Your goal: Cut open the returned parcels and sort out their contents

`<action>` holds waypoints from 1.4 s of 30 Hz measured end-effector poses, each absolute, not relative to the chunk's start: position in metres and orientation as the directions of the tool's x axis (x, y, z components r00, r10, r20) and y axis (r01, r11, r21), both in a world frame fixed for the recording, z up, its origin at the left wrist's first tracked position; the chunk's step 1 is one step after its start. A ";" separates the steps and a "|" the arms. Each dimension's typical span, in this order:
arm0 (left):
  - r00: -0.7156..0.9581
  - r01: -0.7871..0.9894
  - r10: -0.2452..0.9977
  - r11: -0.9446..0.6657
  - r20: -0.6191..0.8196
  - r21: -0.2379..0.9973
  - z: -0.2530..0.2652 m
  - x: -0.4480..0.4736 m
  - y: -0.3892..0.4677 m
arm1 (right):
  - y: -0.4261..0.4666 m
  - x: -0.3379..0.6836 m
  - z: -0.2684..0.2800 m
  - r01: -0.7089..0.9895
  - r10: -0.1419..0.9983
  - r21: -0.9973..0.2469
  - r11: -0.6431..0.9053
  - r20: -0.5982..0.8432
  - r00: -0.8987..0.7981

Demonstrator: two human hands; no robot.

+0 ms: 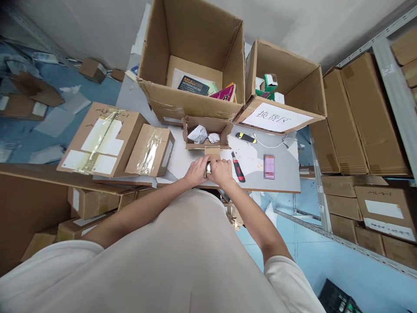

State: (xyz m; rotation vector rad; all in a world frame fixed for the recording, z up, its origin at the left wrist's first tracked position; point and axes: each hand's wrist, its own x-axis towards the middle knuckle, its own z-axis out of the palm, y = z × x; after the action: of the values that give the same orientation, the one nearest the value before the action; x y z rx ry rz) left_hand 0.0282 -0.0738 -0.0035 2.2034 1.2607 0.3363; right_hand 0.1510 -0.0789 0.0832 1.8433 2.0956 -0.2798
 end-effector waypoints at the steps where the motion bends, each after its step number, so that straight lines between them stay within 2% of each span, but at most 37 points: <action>1: 0.523 0.704 0.850 -0.389 -0.062 0.594 -0.005 0.028 -0.073 | -0.079 0.154 0.085 0.988 0.924 0.047 0.148 -0.363 -0.121; 4: 0.524 0.689 0.850 -0.394 -0.043 0.609 -0.009 0.028 -0.072 | -0.085 0.166 0.099 0.980 0.942 -0.033 0.196 -0.273 -0.197; 10: 0.531 0.678 0.847 -0.413 -0.016 0.608 -0.016 0.027 -0.071 | -0.095 0.202 0.160 0.907 0.944 -0.263 0.329 0.079 -0.320; 13: 0.529 0.662 0.848 -0.390 -0.029 0.640 -0.013 0.023 -0.071 | -0.089 0.219 0.190 0.820 0.929 -0.446 0.359 0.254 -0.268; 16: 0.506 0.612 0.863 -0.359 0.001 0.705 -0.001 0.018 -0.076 | -0.075 0.229 0.212 0.743 0.935 -0.587 0.323 0.320 -0.153; 20: 0.293 0.511 0.942 -0.301 0.166 0.806 0.031 0.014 -0.083 | -0.049 0.229 0.223 0.684 0.943 -0.666 0.298 0.317 -0.102; 22: 0.191 0.348 0.942 -0.326 0.274 0.879 0.048 0.016 -0.082 | -0.034 0.225 0.222 0.641 0.952 -0.713 0.284 0.289 -0.100; 24: 0.124 0.119 0.942 -0.326 0.312 0.938 0.063 0.020 -0.078 | -0.021 0.222 0.221 0.575 0.963 -0.777 0.257 0.254 -0.087; 28: 0.083 -0.309 0.984 -0.123 0.156 0.943 0.077 0.024 -0.074 | -0.003 0.221 0.215 0.304 0.974 -0.930 0.206 0.164 -0.159; 31: 0.223 -0.530 0.973 0.165 -0.051 0.832 0.082 0.024 -0.082 | 0.004 0.224 0.203 0.088 0.969 -0.993 0.084 0.061 -0.240; 34: 0.334 -0.589 0.925 0.354 -0.180 0.727 0.088 0.028 -0.094 | 0.010 0.225 0.186 -0.010 0.976 -1.000 -0.002 0.000 -0.216; 38: 0.323 -0.618 0.915 0.397 -0.242 0.678 0.096 0.036 -0.103 | 0.013 0.226 0.171 -0.008 0.982 -1.000 0.003 0.004 -0.188; 42: 0.296 -0.565 0.916 0.396 -0.270 0.723 0.097 0.045 -0.105 | 0.014 0.231 0.170 0.035 0.985 -0.999 0.031 0.024 -0.169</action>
State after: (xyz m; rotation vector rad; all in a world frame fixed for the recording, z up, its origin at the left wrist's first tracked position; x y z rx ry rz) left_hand 0.0446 -0.1045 0.0966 0.5593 0.7414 1.0557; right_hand 0.2313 0.0136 0.1702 2.0995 2.5493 -2.4002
